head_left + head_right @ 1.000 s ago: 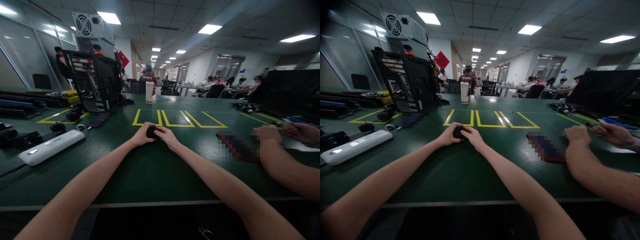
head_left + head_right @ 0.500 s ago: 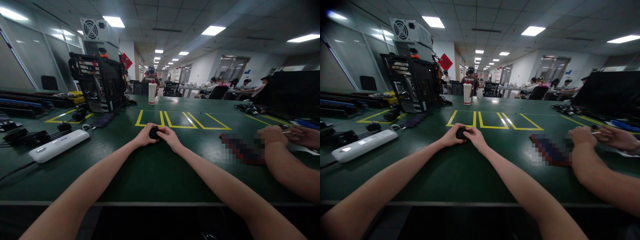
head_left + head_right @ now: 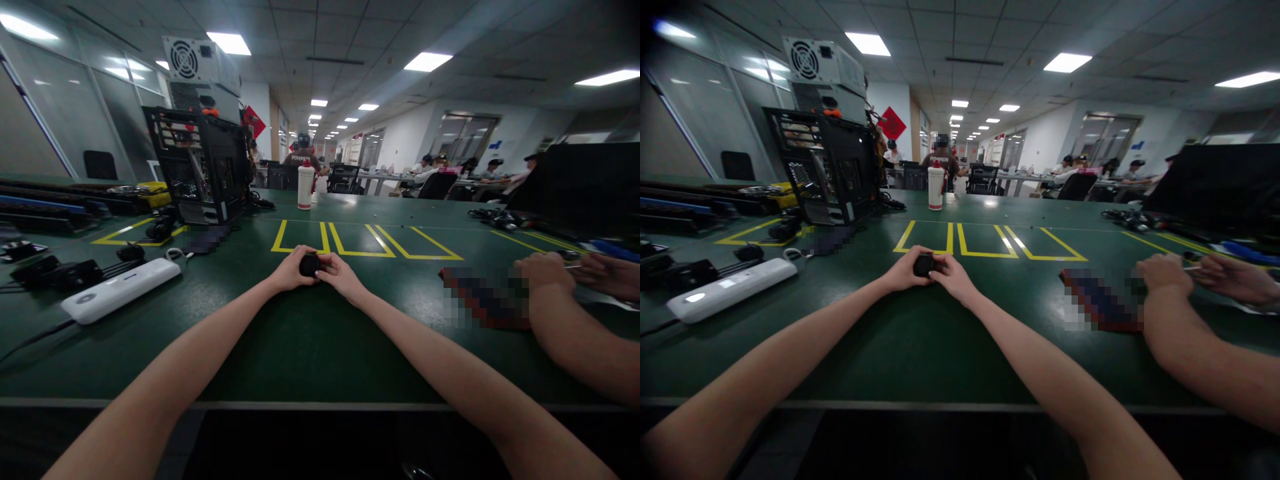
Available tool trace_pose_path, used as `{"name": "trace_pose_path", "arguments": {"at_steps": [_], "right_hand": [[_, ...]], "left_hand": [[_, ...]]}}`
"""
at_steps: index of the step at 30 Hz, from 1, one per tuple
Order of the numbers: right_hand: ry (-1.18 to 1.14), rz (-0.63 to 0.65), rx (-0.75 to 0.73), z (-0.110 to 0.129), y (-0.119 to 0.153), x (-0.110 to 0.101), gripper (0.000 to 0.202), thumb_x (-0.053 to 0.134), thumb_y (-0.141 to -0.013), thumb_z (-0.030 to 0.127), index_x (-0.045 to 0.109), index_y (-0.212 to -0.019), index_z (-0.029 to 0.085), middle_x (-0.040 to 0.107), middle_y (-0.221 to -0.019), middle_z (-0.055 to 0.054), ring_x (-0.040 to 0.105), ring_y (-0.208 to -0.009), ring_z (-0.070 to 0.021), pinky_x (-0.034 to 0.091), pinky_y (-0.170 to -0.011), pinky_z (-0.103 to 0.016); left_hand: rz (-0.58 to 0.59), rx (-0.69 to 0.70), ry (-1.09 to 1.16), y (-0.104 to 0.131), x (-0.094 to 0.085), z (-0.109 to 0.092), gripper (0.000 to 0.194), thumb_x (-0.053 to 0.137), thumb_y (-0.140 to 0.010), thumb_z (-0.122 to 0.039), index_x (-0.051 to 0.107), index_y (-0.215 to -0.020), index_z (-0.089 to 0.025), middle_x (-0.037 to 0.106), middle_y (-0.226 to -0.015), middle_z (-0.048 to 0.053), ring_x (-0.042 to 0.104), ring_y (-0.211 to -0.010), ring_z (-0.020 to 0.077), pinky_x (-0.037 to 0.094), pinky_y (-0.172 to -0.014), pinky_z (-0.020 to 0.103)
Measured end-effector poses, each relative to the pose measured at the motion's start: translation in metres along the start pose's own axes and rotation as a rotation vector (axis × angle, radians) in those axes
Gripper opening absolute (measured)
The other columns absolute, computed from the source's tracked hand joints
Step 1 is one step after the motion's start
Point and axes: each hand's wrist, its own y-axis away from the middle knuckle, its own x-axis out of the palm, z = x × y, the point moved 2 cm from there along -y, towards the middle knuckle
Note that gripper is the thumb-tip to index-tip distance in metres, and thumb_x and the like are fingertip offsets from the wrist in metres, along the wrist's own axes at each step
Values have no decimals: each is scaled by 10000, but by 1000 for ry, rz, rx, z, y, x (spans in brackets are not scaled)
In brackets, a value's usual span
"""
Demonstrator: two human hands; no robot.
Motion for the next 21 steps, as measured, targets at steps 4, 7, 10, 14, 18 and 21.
{"name": "trace_pose_path", "arguments": {"at_steps": [4, 7, 10, 14, 18, 21], "right_hand": [[95, -91, -11, -2, -3, 0, 225, 571, -687, 298, 538, -878, 184, 566, -895, -17, 524, -916, -144, 387, -874, -338], [108, -124, 43, -6, -7, -1, 260, 575, -681, 317, 535, -899, 181, 583, -868, -21, 525, -902, -153, 398, -847, -351], [118, -110, 71, -8, -8, -1, 311, 567, -690, 328, 537, -961, 179, 592, -909, -38, 528, -913, -162, 392, -856, -361], [98, -36, 13, -5, -5, -2, 306, 582, -680, 272, 538, -969, 182, 566, -995, -38, 533, -940, -160, 384, -890, -350], [60, -6, -19, -1, -1, -1, 321, 619, -633, 215, 526, -939, 190, 550, -1001, -22, 528, -965, -155, 389, -905, -338], [94, -46, -43, -1, -2, -1, 258, 596, -663, 259, 540, -904, 184, 565, -935, -18, 530, -932, -146, 395, -891, -333]], "left_hand": [[6, -10, -16, 0, 0, -1, 598, 691, -557, -294, 402, -1072, -203, 466, -1014, 41, 482, -955, 211, 402, -843, 363], [9, -16, -19, -1, 0, -2, 599, 693, -553, -291, 403, -1070, -203, 467, -1012, 41, 485, -951, 214, 404, -840, 367], [4, -17, -23, -1, 0, -1, 601, 694, -548, -293, 404, -1066, -202, 468, -1012, 42, 485, -952, 215, 403, -839, 368], [4, -7, -10, -1, 0, -1, 587, 686, -555, -305, 408, -1063, -204, 473, -1011, 41, 488, -940, 209, 407, -827, 360], [-6, -16, 3, -1, 0, -1, 579, 677, -558, -269, 407, -1066, -211, 481, -1004, 37, 493, -939, 209, 404, -830, 364], [-3, -22, -2, -1, 1, -1, 588, 683, -552, -271, 407, -1067, -212, 480, -1008, 38, 492, -948, 214, 401, -836, 370]]}}
